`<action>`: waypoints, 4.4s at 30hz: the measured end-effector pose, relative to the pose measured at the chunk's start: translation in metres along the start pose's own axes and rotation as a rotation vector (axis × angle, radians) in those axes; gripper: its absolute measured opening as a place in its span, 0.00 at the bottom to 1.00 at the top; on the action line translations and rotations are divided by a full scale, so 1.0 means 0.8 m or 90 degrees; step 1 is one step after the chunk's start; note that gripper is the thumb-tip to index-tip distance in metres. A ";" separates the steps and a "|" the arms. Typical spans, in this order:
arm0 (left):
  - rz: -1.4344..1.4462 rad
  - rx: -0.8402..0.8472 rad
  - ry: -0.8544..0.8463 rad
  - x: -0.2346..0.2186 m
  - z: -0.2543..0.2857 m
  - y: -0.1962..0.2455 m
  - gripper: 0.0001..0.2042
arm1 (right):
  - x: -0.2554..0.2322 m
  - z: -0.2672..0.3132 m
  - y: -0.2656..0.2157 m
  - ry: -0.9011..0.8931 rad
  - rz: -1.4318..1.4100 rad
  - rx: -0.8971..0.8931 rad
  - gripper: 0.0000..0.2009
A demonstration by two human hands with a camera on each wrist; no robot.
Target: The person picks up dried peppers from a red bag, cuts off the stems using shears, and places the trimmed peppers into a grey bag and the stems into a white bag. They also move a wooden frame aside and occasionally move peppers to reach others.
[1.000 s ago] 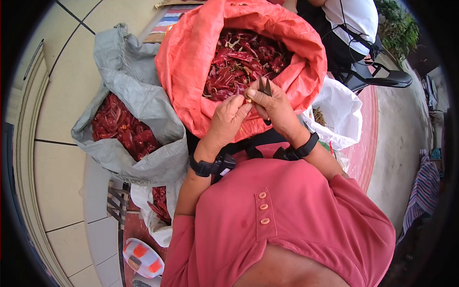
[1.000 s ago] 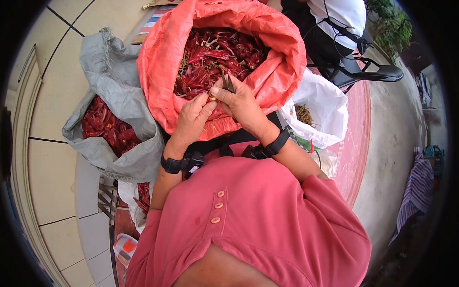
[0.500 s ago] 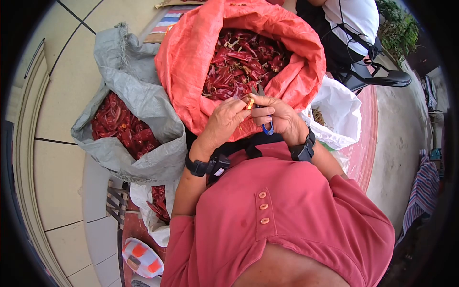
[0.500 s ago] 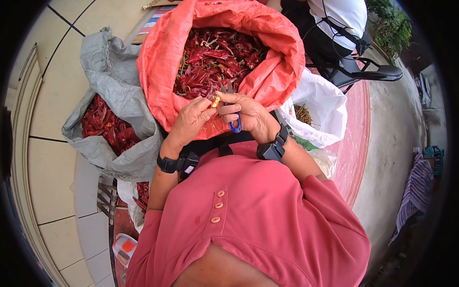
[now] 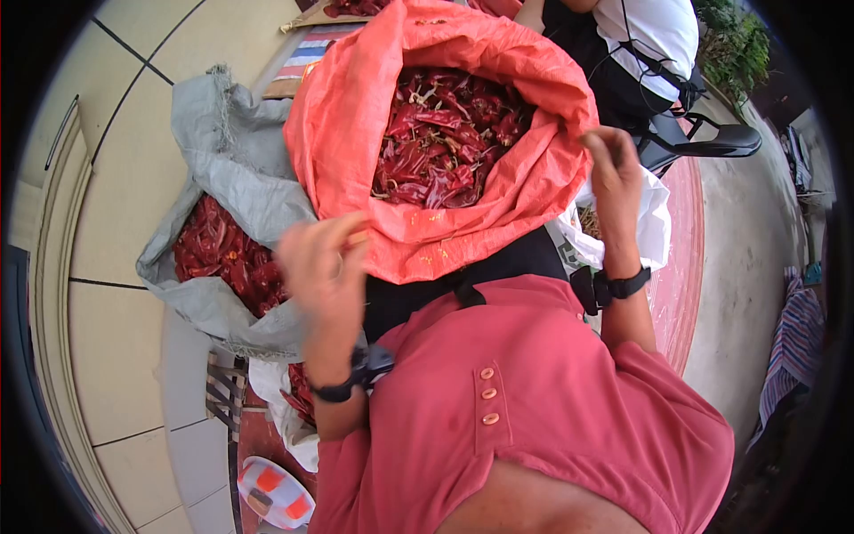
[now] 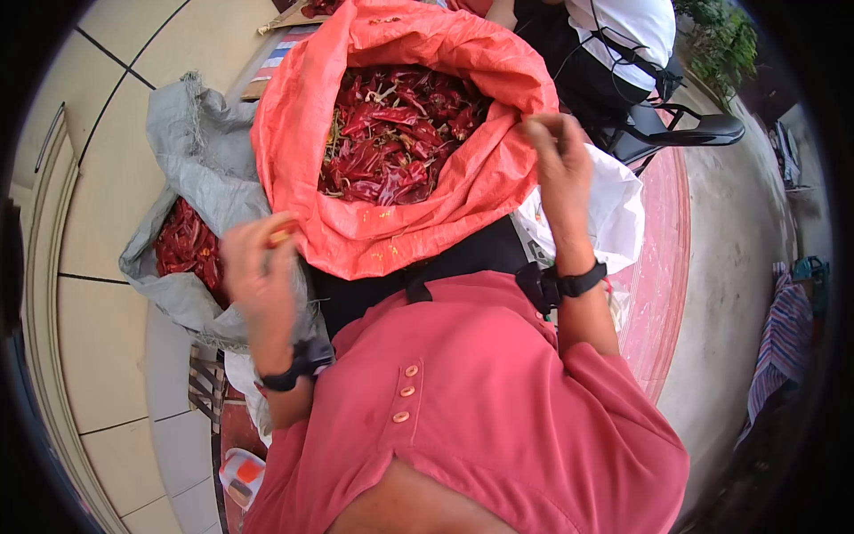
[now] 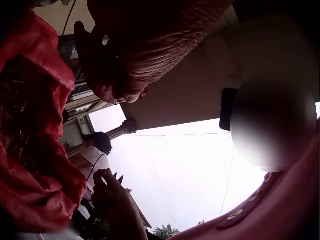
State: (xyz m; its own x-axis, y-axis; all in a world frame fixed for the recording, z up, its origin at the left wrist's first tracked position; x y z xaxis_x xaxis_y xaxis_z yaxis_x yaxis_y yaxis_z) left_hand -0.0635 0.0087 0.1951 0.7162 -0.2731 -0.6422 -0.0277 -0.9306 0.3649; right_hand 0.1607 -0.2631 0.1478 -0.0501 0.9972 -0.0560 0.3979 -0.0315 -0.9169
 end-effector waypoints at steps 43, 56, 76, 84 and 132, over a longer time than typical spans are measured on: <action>0.125 -0.020 -0.193 0.167 -0.005 -0.003 0.33 | 0.172 0.046 0.032 -0.516 -0.142 0.176 0.12; 0.331 -0.105 -0.112 0.163 -0.002 -0.001 0.20 | 0.154 0.061 0.003 -0.354 -0.173 -0.046 0.10; 0.365 -0.047 -0.181 0.173 0.016 0.003 0.11 | 0.170 0.088 0.021 -0.364 -0.567 0.541 0.06; 0.581 -0.230 -0.290 0.183 0.027 -0.010 0.10 | 0.183 0.111 0.068 -0.415 -0.855 0.887 0.11; -0.191 -0.272 -0.216 -0.019 0.108 -0.307 0.16 | 0.156 -0.074 0.104 -0.227 0.527 -0.123 0.14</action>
State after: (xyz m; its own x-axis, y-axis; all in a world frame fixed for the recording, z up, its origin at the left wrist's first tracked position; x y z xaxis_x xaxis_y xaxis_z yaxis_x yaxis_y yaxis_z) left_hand -0.1279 0.2203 0.0566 0.3856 -0.1421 -0.9117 0.4725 -0.8183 0.3274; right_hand 0.2417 -0.1370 0.0878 0.0530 0.5806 -0.8125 0.5770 -0.6819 -0.4496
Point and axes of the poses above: each hand's wrist, its own z-axis away from the middle knuckle, its own x-axis out of the palm, y = z × x, the point moved 5 cm from there along -z, towards the middle knuckle
